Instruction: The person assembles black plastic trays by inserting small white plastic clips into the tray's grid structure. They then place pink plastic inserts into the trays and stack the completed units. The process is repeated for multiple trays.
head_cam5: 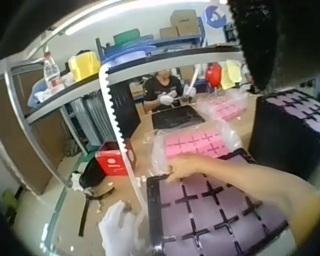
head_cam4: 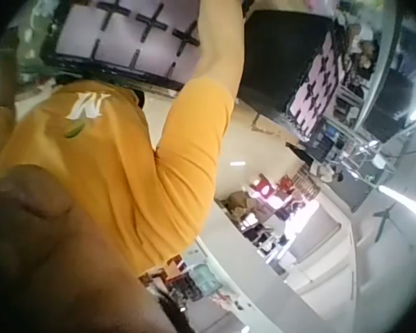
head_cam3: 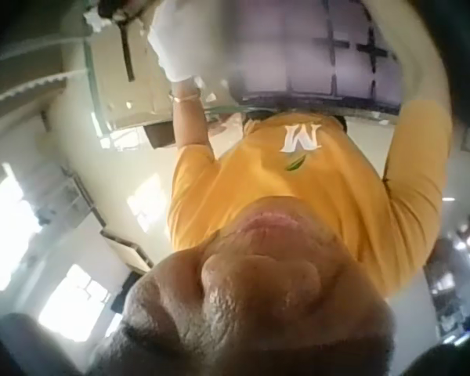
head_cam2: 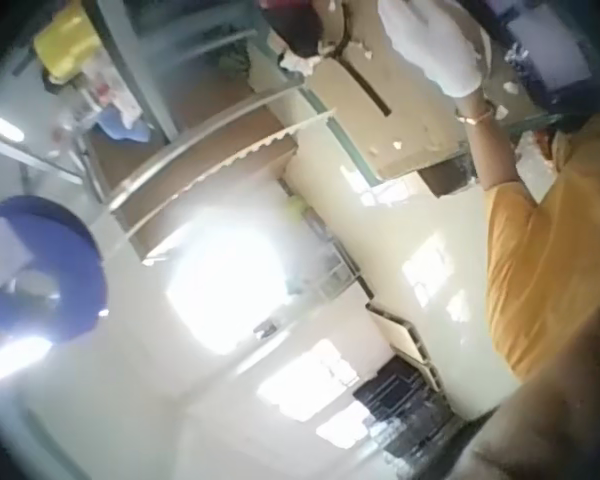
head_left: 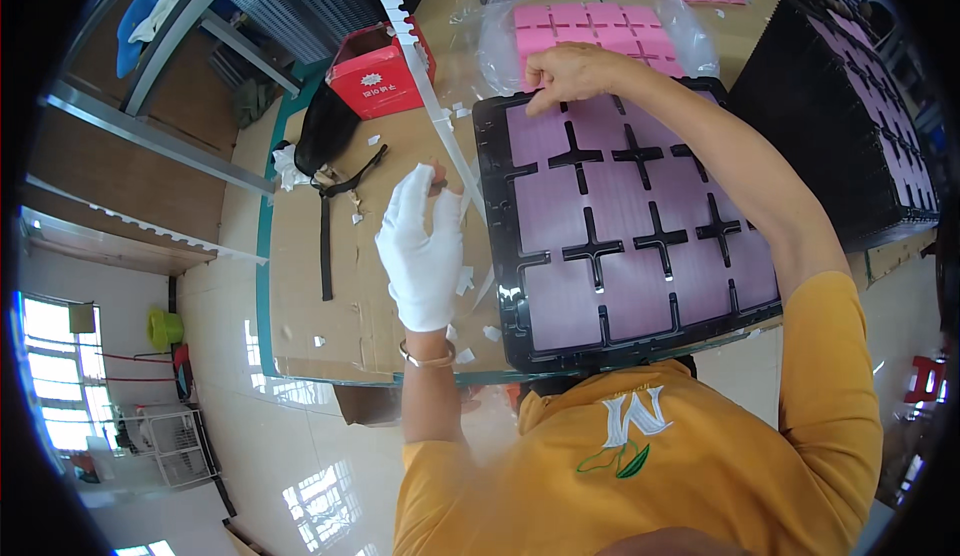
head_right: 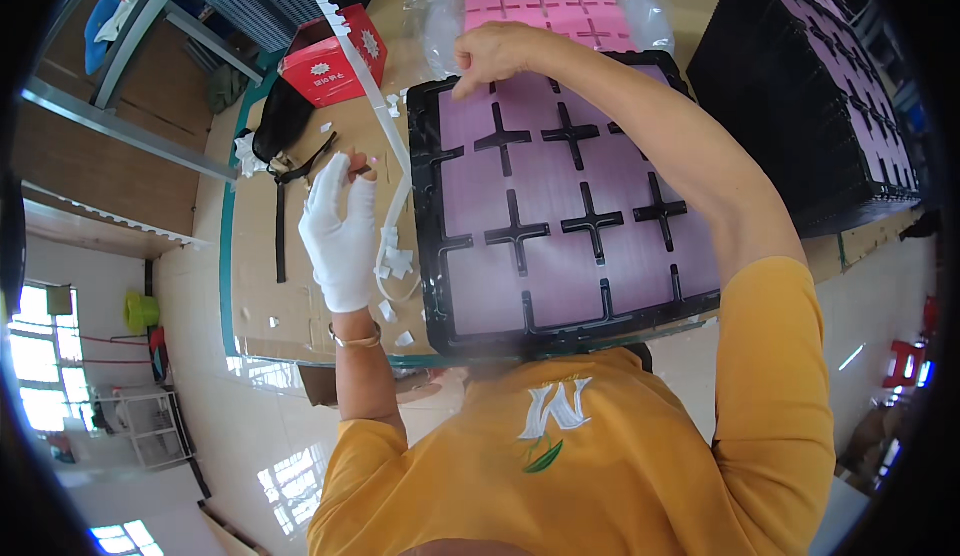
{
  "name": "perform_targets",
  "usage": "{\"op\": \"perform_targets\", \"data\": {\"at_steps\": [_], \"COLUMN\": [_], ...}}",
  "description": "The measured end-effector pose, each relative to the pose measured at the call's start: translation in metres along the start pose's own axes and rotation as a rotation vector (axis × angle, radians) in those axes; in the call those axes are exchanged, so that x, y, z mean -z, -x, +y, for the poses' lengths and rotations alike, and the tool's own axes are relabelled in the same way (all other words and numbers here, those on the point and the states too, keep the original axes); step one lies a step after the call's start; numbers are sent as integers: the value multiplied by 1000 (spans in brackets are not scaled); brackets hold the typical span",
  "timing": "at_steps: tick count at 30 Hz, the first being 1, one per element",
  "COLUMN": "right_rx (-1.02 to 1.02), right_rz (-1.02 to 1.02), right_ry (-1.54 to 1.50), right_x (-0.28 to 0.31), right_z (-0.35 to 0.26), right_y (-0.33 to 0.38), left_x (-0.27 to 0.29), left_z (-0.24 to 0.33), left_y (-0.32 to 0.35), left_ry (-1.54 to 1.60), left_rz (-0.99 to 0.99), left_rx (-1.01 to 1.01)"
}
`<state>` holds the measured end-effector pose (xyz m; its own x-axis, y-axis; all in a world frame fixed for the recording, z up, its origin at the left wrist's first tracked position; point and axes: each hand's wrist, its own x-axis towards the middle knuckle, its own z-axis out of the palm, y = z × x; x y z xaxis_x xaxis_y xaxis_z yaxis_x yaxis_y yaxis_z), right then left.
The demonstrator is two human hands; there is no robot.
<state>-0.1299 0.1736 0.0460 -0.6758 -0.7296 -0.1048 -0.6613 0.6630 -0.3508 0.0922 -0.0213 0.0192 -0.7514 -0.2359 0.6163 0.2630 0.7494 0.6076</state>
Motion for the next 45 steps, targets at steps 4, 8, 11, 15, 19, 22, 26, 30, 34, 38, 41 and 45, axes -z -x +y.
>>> {"op": "perform_targets", "data": {"at_steps": [4, 8, 11, 15, 19, 22, 26, 30, 34, 38, 41, 45], "right_rx": [31, -197, -270, -80, 115, 167, 154, 228, 283, 261, 343, 316], "right_rz": [-59, -31, -61, -107, -16, 68, 124, 178, 231, 310, 305, 312], "right_ry": [-124, 61, 173, -118, -389, -511, -681, -905, -1051, -1039, -1107, -1162], "right_x": [-1, 4, 10, 5, 4, 9, 6, 4, 2, -4, -14, -15], "right_z": [19, -1, -16, 8, 20, 19, 35, 41, 53, 59, 70, 64], "right_y": [-3, -4, 0, -5, 6, 24, 40, 47, 55, 64, 56, 59], "left_x": [-17, -30, -35, -41, -49, -55, -55, -37, -22, -17, -10, -8], "left_z": [-7, -15, -12, -11, -13, -19, -11, 13, 32, 50, 75, 103], "left_y": [-22, -42, -51, -57, -61, -60, -51, -35, -8, 13, 18, 9], "left_ry": [73, 57, 4, 12, 169, 250, 293, 305, 293, 356, 425, 573], "left_rz": [-36, -74, -98, -126, -179, -227, -366, -562, -669, -621, -562, -546], "left_rx": [19, 22, 1, -9, 111, 185, 223, 323, 428, 514, 521, 540]}}
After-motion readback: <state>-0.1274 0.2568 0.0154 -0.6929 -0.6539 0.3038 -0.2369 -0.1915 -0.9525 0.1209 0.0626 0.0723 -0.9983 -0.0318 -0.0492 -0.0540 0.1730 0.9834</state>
